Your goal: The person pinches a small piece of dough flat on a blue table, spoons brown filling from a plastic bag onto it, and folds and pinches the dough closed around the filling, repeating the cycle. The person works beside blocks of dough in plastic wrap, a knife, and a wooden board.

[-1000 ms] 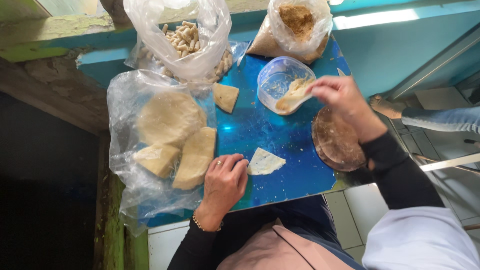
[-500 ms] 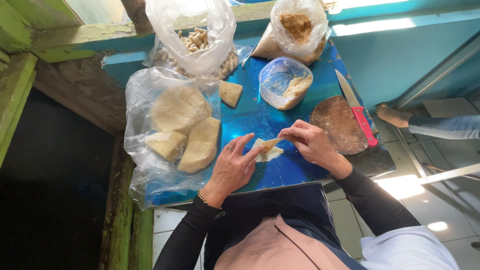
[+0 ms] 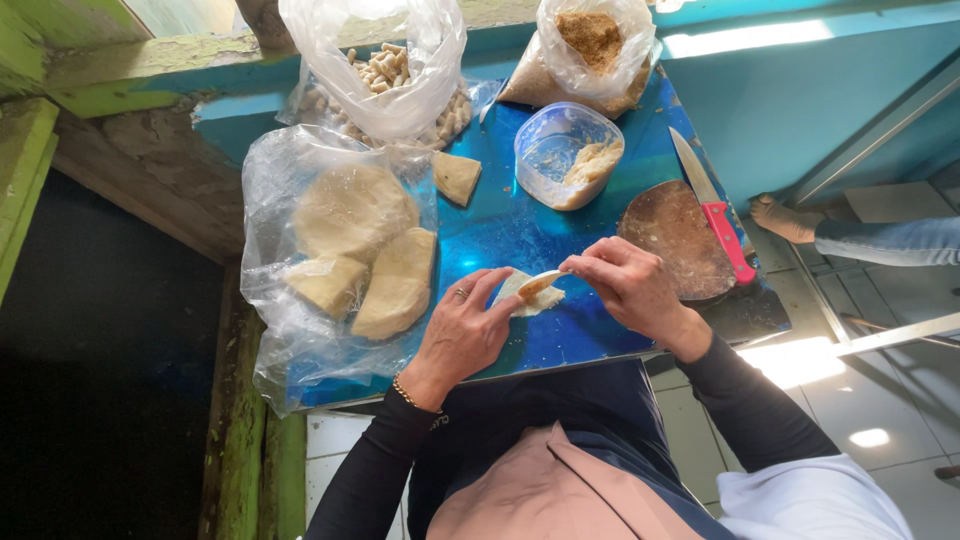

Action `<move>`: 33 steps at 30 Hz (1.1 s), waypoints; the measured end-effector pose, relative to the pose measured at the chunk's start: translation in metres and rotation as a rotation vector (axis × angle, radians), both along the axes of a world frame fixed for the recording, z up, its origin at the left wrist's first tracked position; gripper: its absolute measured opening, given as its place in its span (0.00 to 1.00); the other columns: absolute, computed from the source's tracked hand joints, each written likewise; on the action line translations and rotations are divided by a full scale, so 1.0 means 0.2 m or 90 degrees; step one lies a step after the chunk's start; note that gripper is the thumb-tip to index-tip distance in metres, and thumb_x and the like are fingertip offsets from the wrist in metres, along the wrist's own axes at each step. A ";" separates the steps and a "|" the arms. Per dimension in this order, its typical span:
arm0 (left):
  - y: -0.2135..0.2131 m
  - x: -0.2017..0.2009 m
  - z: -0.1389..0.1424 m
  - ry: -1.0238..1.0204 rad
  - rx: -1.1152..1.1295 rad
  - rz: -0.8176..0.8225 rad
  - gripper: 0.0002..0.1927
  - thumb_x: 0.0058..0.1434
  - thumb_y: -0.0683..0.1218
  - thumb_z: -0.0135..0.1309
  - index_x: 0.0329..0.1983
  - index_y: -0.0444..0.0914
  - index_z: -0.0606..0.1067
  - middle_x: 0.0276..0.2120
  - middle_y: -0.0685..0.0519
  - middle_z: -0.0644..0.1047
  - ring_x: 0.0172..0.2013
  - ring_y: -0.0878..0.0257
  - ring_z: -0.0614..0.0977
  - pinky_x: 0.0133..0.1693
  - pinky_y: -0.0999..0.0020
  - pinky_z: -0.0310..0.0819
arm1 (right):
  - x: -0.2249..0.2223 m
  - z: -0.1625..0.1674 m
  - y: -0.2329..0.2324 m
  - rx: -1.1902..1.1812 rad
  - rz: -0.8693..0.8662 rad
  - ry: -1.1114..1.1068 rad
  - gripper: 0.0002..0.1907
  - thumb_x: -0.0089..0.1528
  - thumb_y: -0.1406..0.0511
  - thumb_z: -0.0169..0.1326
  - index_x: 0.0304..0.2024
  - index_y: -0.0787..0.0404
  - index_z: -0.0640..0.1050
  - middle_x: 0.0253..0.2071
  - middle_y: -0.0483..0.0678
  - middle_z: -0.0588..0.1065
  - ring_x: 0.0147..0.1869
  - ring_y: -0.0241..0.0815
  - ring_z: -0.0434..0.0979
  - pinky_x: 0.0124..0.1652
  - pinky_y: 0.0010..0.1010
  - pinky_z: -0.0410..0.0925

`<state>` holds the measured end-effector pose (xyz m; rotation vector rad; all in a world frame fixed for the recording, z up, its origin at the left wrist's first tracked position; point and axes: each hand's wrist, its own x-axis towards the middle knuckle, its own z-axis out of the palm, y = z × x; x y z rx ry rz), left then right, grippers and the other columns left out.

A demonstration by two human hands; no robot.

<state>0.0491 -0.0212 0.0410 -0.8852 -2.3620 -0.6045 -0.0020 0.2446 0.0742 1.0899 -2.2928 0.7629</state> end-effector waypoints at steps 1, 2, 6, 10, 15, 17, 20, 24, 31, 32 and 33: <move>0.00 0.00 0.00 0.000 0.007 0.013 0.17 0.55 0.39 0.58 0.49 0.40 0.78 0.58 0.45 0.74 0.58 0.47 0.76 0.58 0.54 0.71 | 0.01 -0.01 0.00 0.002 -0.007 0.015 0.10 0.62 0.70 0.57 0.46 0.57 0.83 0.35 0.46 0.76 0.39 0.47 0.79 0.37 0.35 0.72; 0.00 0.00 0.00 0.002 0.014 0.027 0.15 0.56 0.39 0.58 0.48 0.39 0.78 0.57 0.45 0.75 0.57 0.47 0.76 0.57 0.54 0.71 | 0.01 -0.01 0.01 0.004 -0.013 0.030 0.10 0.62 0.70 0.57 0.46 0.57 0.83 0.35 0.46 0.76 0.38 0.46 0.79 0.37 0.36 0.72; 0.01 -0.01 0.00 -0.014 0.018 0.062 0.14 0.55 0.39 0.58 0.46 0.38 0.77 0.55 0.44 0.75 0.55 0.45 0.77 0.55 0.54 0.72 | 0.01 -0.05 0.01 -0.076 -0.047 -0.096 0.08 0.64 0.70 0.58 0.45 0.57 0.83 0.36 0.47 0.77 0.38 0.42 0.79 0.36 0.32 0.71; 0.00 -0.01 0.00 -0.023 0.013 0.045 0.15 0.54 0.39 0.58 0.46 0.38 0.77 0.55 0.44 0.75 0.54 0.46 0.77 0.53 0.54 0.71 | -0.07 -0.07 0.03 -0.198 -0.077 -0.303 0.06 0.64 0.70 0.58 0.42 0.60 0.84 0.33 0.43 0.77 0.35 0.34 0.75 0.35 0.26 0.68; -0.02 -0.02 0.00 -0.035 0.014 0.043 0.13 0.56 0.39 0.57 0.46 0.37 0.77 0.54 0.44 0.76 0.54 0.46 0.77 0.54 0.54 0.71 | -0.47 0.02 0.19 -0.376 -0.052 -0.423 0.08 0.67 0.71 0.53 0.42 0.64 0.83 0.31 0.38 0.73 0.34 0.26 0.68 0.35 0.19 0.62; -0.04 -0.03 0.00 -0.029 0.041 0.051 0.12 0.56 0.39 0.57 0.45 0.37 0.76 0.52 0.45 0.76 0.52 0.47 0.78 0.53 0.55 0.72 | -0.76 0.08 0.25 -0.461 -0.091 -0.409 0.08 0.67 0.71 0.52 0.42 0.62 0.83 0.28 0.40 0.72 0.28 0.27 0.65 0.29 0.21 0.58; -0.06 -0.04 0.01 -0.050 0.066 0.094 0.08 0.58 0.40 0.58 0.41 0.38 0.76 0.46 0.48 0.77 0.47 0.51 0.79 0.48 0.56 0.72 | -1.25 0.10 0.29 -0.508 -0.173 -0.306 0.07 0.71 0.69 0.54 0.42 0.59 0.84 0.31 0.41 0.76 0.29 0.29 0.68 0.28 0.20 0.61; -0.07 -0.05 0.03 -0.074 0.060 0.143 0.05 0.58 0.43 0.60 0.34 0.39 0.74 0.37 0.50 0.76 0.39 0.53 0.78 0.40 0.56 0.70 | -1.71 0.00 0.21 -0.126 -0.348 0.140 0.02 0.68 0.69 0.59 0.42 0.61 0.82 0.36 0.47 0.80 0.37 0.41 0.82 0.36 0.26 0.73; -0.09 -0.05 0.02 -0.104 0.073 0.124 0.07 0.57 0.45 0.61 0.33 0.40 0.75 0.34 0.51 0.75 0.38 0.52 0.77 0.38 0.57 0.68 | -1.70 0.00 0.06 0.210 -0.384 0.160 0.12 0.63 0.64 0.62 0.49 0.57 0.85 0.50 0.55 0.74 0.48 0.52 0.76 0.39 0.36 0.73; -0.09 -0.05 0.01 -0.109 0.077 0.129 0.06 0.58 0.45 0.61 0.33 0.40 0.75 0.34 0.51 0.75 0.38 0.52 0.77 0.38 0.57 0.68 | -1.62 0.06 0.04 0.208 -0.373 0.200 0.17 0.64 0.65 0.61 0.55 0.60 0.84 0.53 0.56 0.73 0.49 0.53 0.75 0.36 0.35 0.73; -0.08 -0.06 0.00 -0.113 0.080 0.134 0.06 0.58 0.45 0.61 0.34 0.41 0.75 0.34 0.52 0.75 0.38 0.52 0.77 0.38 0.57 0.69 | -1.48 0.11 0.04 0.122 -0.344 0.256 0.14 0.65 0.66 0.61 0.53 0.62 0.84 0.52 0.54 0.74 0.51 0.52 0.76 0.42 0.36 0.72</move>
